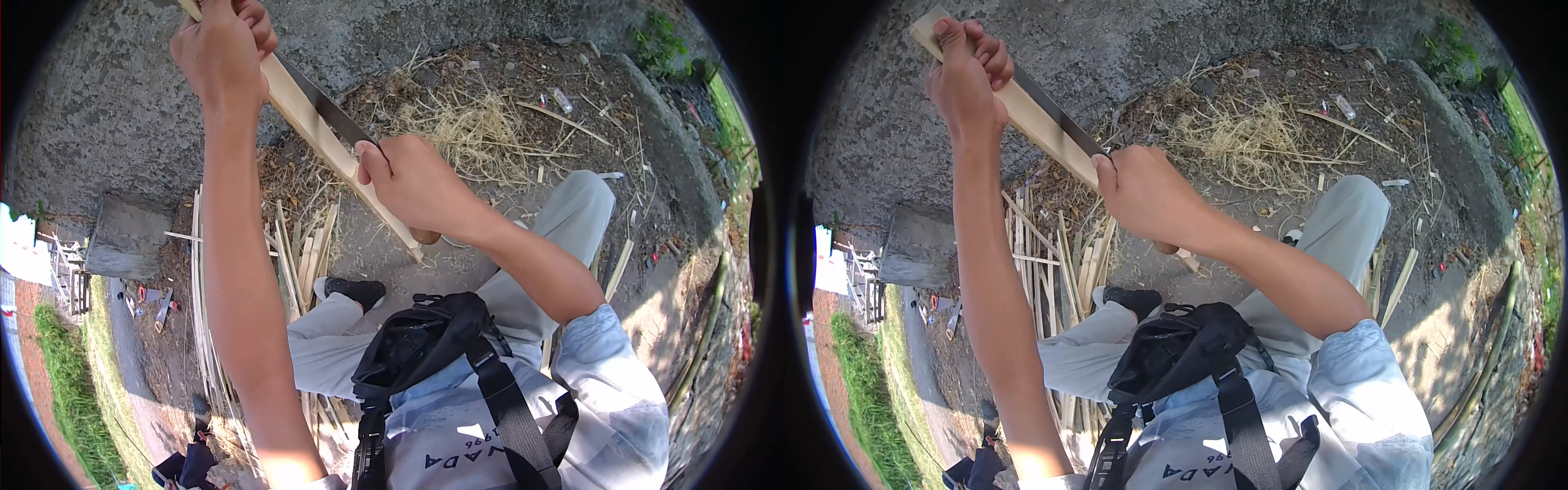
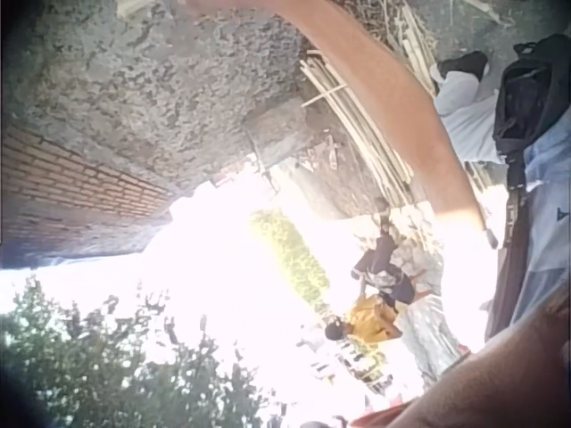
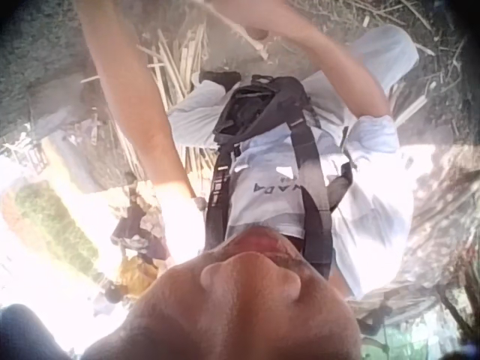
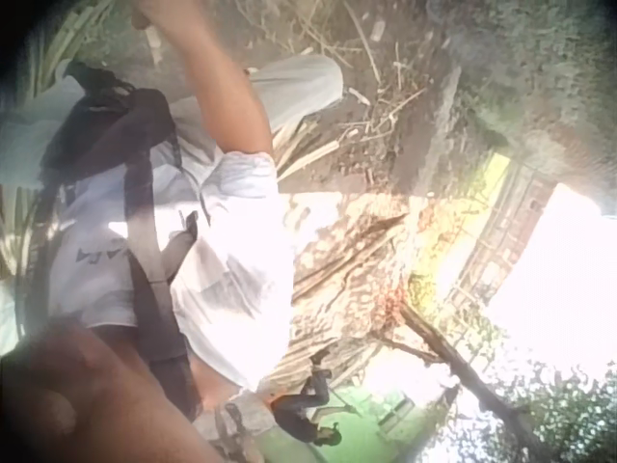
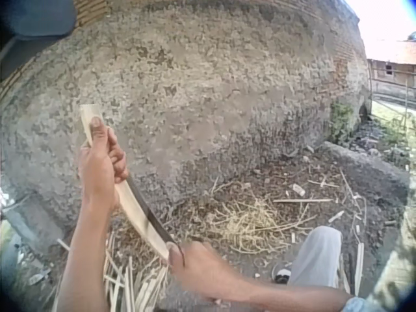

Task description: The person shaves and carves a bamboo strip using a machete, turning the strip to scrape and peel along its surface and edges.

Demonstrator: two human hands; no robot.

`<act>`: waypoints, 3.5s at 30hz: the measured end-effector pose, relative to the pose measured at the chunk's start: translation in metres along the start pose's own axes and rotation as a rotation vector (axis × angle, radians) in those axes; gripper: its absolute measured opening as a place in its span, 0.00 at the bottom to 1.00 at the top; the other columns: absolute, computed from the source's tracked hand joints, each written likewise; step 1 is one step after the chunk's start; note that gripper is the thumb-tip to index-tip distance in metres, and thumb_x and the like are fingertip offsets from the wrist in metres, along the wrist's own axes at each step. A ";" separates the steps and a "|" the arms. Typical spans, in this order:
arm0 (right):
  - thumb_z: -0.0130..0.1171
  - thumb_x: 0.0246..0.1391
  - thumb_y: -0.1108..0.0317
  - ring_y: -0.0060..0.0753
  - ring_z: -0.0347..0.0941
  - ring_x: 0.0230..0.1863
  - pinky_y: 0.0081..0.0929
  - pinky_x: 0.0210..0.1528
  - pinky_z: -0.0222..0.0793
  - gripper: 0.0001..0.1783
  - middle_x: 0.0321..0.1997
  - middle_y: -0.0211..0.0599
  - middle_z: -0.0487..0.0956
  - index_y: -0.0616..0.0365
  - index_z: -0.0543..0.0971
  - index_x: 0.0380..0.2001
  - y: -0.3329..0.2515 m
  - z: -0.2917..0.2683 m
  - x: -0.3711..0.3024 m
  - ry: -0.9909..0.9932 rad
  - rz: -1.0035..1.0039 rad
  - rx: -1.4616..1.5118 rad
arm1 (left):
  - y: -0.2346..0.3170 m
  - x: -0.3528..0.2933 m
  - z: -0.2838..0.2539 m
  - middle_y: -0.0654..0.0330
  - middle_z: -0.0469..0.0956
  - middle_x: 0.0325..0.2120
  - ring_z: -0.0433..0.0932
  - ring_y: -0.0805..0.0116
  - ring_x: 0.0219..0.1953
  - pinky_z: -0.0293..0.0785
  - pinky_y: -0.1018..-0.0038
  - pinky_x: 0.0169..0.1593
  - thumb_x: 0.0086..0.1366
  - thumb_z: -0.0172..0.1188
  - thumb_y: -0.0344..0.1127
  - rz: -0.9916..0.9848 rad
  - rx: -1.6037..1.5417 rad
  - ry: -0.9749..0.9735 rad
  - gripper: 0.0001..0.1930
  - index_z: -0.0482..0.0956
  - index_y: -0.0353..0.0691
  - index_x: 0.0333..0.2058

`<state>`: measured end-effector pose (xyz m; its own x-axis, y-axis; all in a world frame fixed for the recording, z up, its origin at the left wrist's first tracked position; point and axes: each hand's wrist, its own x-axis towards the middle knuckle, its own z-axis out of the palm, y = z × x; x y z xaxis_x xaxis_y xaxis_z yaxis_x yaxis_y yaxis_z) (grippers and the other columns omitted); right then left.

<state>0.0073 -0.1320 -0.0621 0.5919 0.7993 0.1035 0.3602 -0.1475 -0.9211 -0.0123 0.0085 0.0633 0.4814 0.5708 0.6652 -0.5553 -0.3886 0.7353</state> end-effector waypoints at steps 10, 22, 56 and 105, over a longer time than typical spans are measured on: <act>0.42 0.60 0.61 0.62 0.72 0.19 0.45 0.30 0.71 0.27 0.15 0.60 0.72 0.76 0.74 0.18 0.017 0.015 -0.005 -0.011 0.028 0.025 | 0.004 -0.001 -0.005 0.68 0.55 0.14 0.52 0.80 0.13 0.47 0.82 0.17 0.65 0.50 0.55 -0.002 0.015 0.039 0.23 0.65 0.38 0.26; 0.43 0.59 0.59 0.58 0.75 0.22 0.45 0.30 0.72 0.26 0.15 0.60 0.73 0.74 0.75 0.21 0.099 0.041 0.000 -0.158 0.131 -0.145 | 0.002 -0.002 -0.009 0.67 0.56 0.15 0.53 0.80 0.14 0.48 0.82 0.17 0.66 0.49 0.54 0.021 0.056 0.056 0.24 0.66 0.35 0.28; 0.43 0.60 0.57 0.63 0.75 0.35 0.50 0.40 0.71 0.22 0.30 0.61 0.77 0.67 0.78 0.31 0.282 0.127 -0.051 -0.281 0.296 -0.280 | 0.019 -0.007 -0.086 0.67 0.51 0.13 0.49 0.81 0.13 0.45 0.84 0.15 0.62 0.46 0.32 0.035 0.087 0.009 0.10 0.60 0.42 0.21; 0.48 0.60 0.55 0.27 0.68 0.12 0.28 0.16 0.64 0.23 0.10 0.33 0.67 0.67 0.74 0.22 0.279 0.061 -0.018 -0.074 0.607 0.228 | 0.041 -0.009 -0.027 0.48 0.65 0.34 0.73 0.63 0.27 0.79 0.65 0.36 0.71 0.34 0.51 0.159 0.507 0.186 0.25 0.57 0.28 0.41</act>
<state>0.0531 -0.1521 -0.3440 0.5876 0.6519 -0.4793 -0.1893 -0.4652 -0.8648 -0.0578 0.0070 0.0837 0.2647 0.5769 0.7727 -0.1938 -0.7531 0.6287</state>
